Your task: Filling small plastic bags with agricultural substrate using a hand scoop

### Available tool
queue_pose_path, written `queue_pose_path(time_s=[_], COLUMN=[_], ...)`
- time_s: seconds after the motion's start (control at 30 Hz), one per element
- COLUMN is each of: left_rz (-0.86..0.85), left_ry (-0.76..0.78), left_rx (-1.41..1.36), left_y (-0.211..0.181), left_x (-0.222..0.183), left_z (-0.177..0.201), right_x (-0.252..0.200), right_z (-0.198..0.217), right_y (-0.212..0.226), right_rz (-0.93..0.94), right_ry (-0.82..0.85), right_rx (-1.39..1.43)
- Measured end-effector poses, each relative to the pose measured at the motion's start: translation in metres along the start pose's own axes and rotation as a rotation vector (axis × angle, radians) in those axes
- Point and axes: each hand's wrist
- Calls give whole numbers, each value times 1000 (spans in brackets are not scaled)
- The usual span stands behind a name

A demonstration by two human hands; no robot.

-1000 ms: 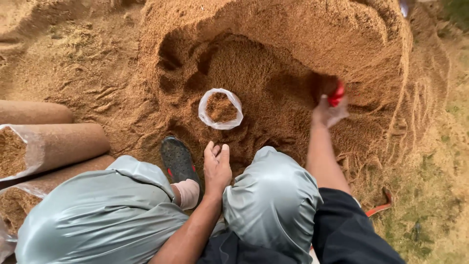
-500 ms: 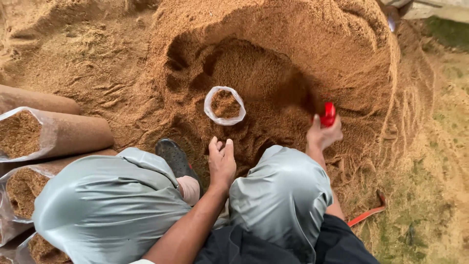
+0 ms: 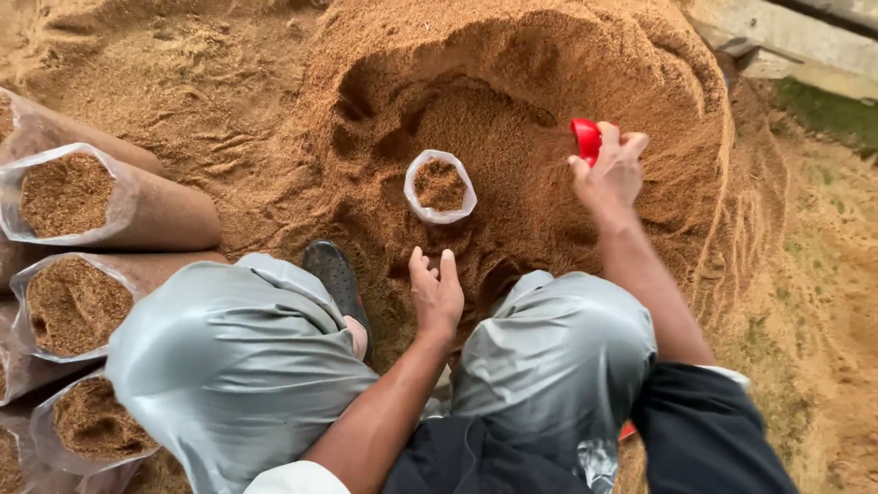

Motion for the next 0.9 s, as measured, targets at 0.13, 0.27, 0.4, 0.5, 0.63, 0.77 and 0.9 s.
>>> queue_pose_path(time_s=[0.13, 0.27, 0.4, 0.5, 0.63, 0.77, 0.9], left_rz=[37, -12, -49, -77, -83, -121, -128], left_ry=[-38, -119, -218, -295, -354, -392, -421], left_rx=[25, -2, -8, -31, -63, -93, -130], left_y=[16, 10, 13, 30, 29, 19, 14], left_x=[26, 36, 56, 77, 79, 78, 83], left_z=[-3, -4, -8, -17, -23, -25, -24], right_x=[33, 39, 23, 0, -83, -151, -165], right_z=[53, 102, 93, 18, -87, -160, -215], right_y=[-15, -4, 0, -17, -38, -51, -39], right_rz=[25, 29, -35, -316, -788, -1251, -1377], right_ry=[250, 429, 535, 291, 47, -153, -235], right_rx=[-76, -231, -270, 272, 425, 570, 718])
Point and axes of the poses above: each hand's wrist, its own x-axis towards the middle knuckle, its own z-axis out of the back of the hand, y = z × x, and after that the axes turned 3 degrees about -x, right-handed
